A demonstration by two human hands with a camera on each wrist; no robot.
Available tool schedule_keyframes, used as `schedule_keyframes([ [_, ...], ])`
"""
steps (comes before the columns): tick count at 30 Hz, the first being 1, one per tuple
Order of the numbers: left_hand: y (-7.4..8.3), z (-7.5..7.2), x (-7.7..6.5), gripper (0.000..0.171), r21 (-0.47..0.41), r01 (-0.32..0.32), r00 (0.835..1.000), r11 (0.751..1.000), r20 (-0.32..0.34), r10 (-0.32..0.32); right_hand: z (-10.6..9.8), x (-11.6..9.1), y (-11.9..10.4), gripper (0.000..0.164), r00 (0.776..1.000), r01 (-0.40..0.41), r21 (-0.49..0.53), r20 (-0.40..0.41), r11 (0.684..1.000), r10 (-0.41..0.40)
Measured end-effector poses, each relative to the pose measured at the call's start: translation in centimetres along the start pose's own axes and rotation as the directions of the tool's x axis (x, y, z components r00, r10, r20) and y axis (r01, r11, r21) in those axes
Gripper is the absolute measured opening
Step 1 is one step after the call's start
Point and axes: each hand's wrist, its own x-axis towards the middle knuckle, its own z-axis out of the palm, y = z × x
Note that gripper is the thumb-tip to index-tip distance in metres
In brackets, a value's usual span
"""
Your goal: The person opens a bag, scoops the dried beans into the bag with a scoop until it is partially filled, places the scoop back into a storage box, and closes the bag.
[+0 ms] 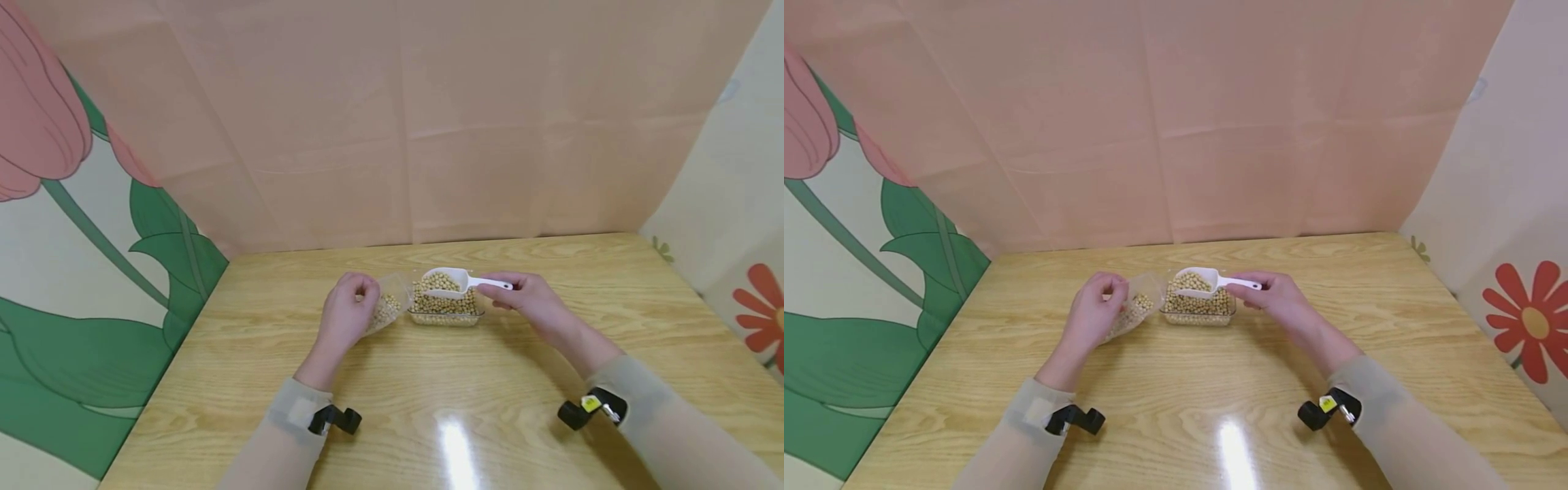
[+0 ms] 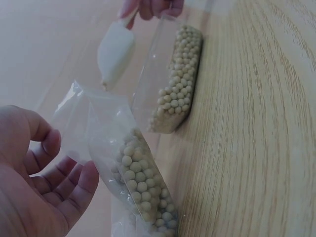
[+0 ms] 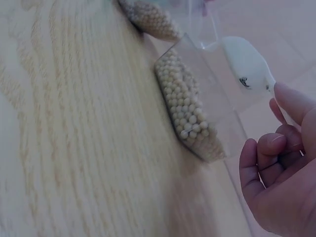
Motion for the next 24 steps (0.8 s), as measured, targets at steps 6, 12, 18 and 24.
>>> schedule_keyframes([
  [6, 0.1, 0.0, -0.1, 0.022, 0.0, 0.003, 1.0, 1.0, 0.001, -0.003, 0.3, -0.5, -1.2, 0.058, 1.0, 0.015, -0.029, 0.016, 0.999, -0.015],
  [12, 0.1, 0.0, 0.0, 0.022, 0.003, 0.004, 1.0, 1.0, -0.003, -0.004, 1.0, -0.4, -2.2, 0.058, 0.999, 0.019, -0.023, 0.04, 1.0, -0.018],
  [18, 0.1, 0.0, -0.1, 0.022, -0.002, -0.016, 1.0, 1.0, -0.013, 0.015, 2.0, -0.3, -2.9, 0.052, 0.998, 0.023, -0.021, 0.058, 1.0, -0.022],
  [24, 0.1, 0.0, -0.1, 0.021, 0.002, -0.01, 1.0, 1.0, -0.007, 0.01, 3.0, 0.0, -3.7, 0.049, 0.997, 0.054, -0.056, 0.066, 0.997, -0.051],
])
